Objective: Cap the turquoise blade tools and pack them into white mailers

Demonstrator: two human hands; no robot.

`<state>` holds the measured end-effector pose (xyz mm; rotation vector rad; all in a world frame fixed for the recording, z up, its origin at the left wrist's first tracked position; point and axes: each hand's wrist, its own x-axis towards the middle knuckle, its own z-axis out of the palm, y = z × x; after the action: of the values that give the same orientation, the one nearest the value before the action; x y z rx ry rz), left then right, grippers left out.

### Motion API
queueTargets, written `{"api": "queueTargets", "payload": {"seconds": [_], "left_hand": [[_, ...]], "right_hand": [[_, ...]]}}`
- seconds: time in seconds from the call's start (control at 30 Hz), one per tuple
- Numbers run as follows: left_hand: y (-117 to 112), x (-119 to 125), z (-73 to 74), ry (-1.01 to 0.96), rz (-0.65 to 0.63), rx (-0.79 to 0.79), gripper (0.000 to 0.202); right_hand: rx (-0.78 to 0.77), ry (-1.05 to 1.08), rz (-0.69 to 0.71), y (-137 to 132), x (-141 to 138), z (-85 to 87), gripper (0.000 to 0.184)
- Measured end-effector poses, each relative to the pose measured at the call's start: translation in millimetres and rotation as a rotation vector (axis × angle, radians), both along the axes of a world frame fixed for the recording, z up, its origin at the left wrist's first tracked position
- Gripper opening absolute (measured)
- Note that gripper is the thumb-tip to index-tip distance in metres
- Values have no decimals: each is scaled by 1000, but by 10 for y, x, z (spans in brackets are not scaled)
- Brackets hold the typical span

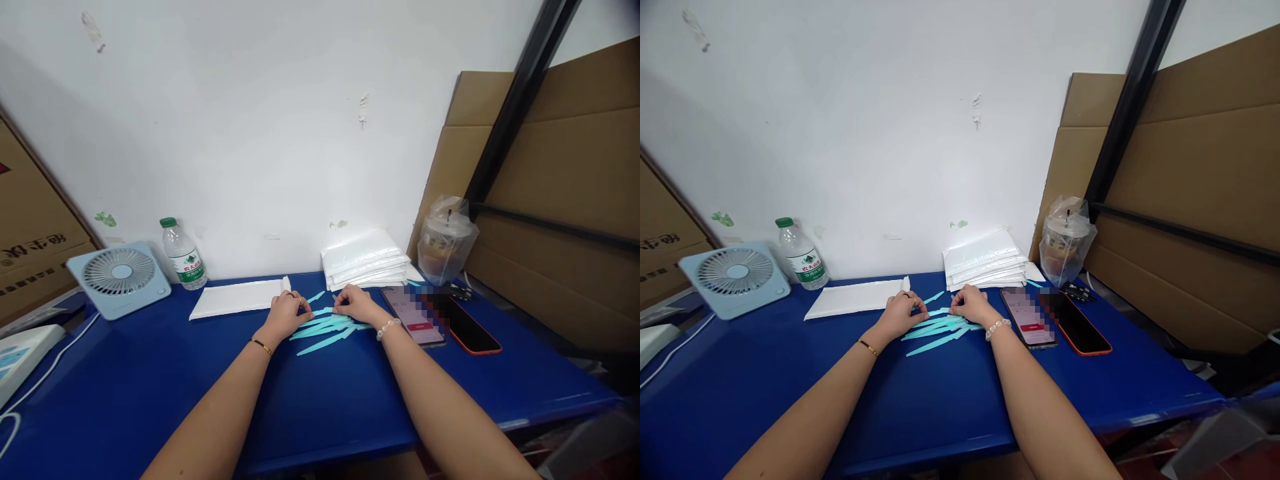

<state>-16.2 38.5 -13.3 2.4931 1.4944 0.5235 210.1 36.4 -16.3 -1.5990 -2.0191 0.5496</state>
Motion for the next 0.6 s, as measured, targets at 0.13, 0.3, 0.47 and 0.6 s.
{"api": "queueTargets", "payload": {"seconds": [0.13,0.3,0.47,0.6], "left_hand": [[29,-37,20,32,64,-59,16],[48,-108,4,41,141,-2,22],[48,-54,-64,42,78,39,37],[48,9,-82,7,-15,-29,29]], "right_hand": [[-90,84,53,10,92,2,17],[-59,162,-35,50,248,-28,19],[-48,174,47,-19,245,64,17],[-99,88,151,-80,198,100,13]]}}
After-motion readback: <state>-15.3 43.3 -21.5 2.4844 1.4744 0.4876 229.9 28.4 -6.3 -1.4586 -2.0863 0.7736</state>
